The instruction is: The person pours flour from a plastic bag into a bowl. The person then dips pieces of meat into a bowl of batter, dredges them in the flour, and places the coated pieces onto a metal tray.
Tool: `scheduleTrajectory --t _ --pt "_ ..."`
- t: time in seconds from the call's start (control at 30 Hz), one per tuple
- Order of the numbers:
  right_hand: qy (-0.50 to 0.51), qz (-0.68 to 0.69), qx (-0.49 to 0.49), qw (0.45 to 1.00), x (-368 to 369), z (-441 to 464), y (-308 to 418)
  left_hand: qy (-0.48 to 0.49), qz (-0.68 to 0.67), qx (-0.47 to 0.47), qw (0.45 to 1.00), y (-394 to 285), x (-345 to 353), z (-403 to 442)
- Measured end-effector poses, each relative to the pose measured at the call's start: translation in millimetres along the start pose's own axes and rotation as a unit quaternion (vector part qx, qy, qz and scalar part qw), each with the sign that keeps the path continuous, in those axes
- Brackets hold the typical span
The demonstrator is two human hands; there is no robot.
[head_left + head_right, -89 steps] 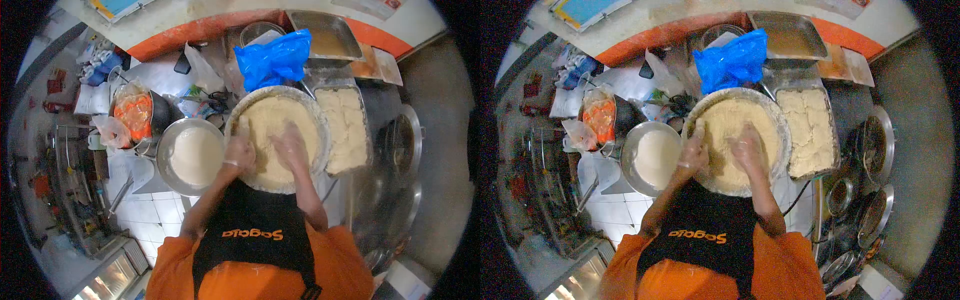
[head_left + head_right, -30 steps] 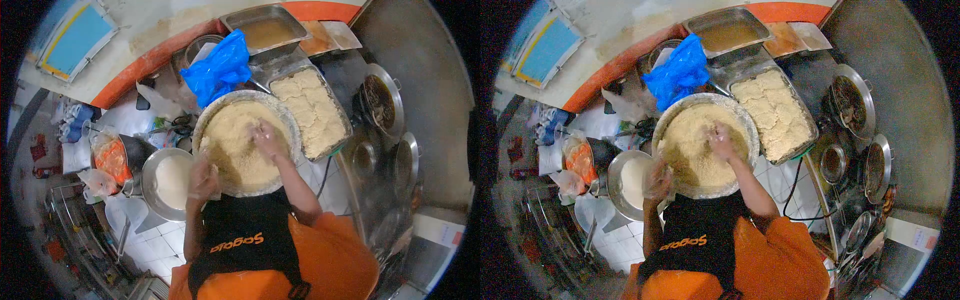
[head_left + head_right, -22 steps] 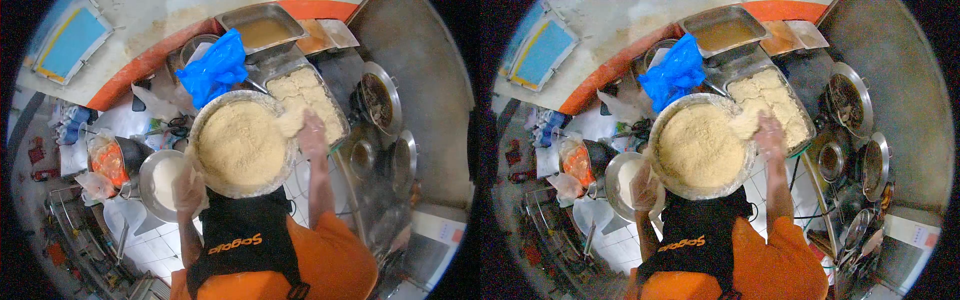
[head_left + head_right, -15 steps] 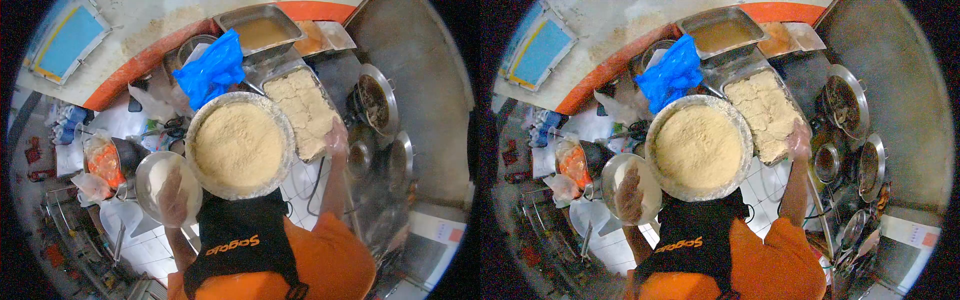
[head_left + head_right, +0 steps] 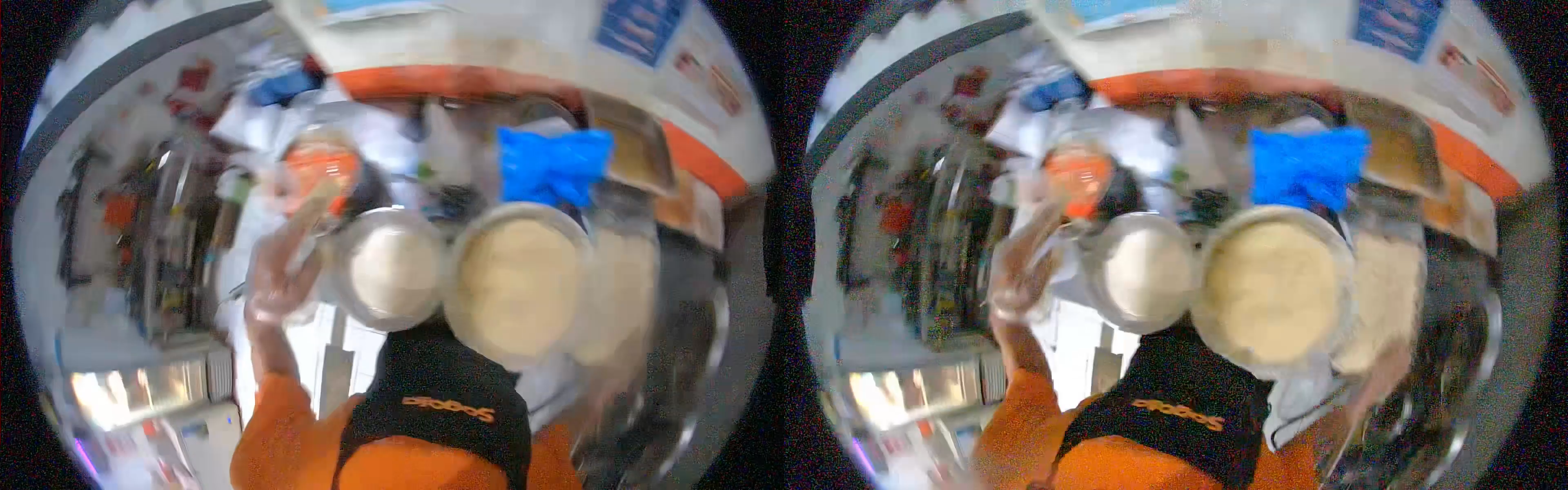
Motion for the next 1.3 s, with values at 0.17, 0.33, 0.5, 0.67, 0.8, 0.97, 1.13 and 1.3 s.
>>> scheduleTrajectory --t 0.17,0.33,0.5,0.67,0.8,0.97,1.13,1.3 --pt "-0.073 0.199 -0.071 0.975 -16.6 -32.1 9.3 -0.113 0.018 -0.025 0.993 76.0 -43.0 48.3" --pt "-0.067 0.247 -0.088 0.963 -22.1 -39.3 18.6 -0.073 0.219 -0.069 0.971 158.0 -53.3 78.7" --pt "-0.063 0.267 -0.099 0.956 -25.3 -34.2 23.4 0.219 0.313 -0.065 0.922 261.4 -24.7 76.3" --pt "-0.053 0.261 -0.1 0.959 -34.8 -34.0 31.2 0.308 0.241 -0.054 0.919 310.9 36.3 52.4" --pt "-0.049 0.262 -0.109 0.958 -41.4 -34.4 43.3 0.385 0.417 -0.011 0.823 273.5 45.0 57.0" --pt "-0.035 0.243 -0.103 0.964 -46.8 -38.0 49.2 0.48 0.449 0.023 0.753 272.8 54.6 57.9" --pt "-0.072 0.549 -0.236 0.799 16.0 -18.5 0.1 0.467 0.415 0.068 0.778 379.8 85.4 36.1" --pt "-0.011 0.404 -0.106 0.909 -20.9 -36.4 -0.6 0.448 0.375 0.069 0.809 275.1 38.4 57.3"
Point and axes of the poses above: each hand's wrist, its own z-axis towards the middle knuckle, its own x-axis out of the palm, y = z × x, the point moved 2 cm from there along z, towards the middle knuckle, and after that the axes turned 11 degrees about -y, right-handed, at the moved point
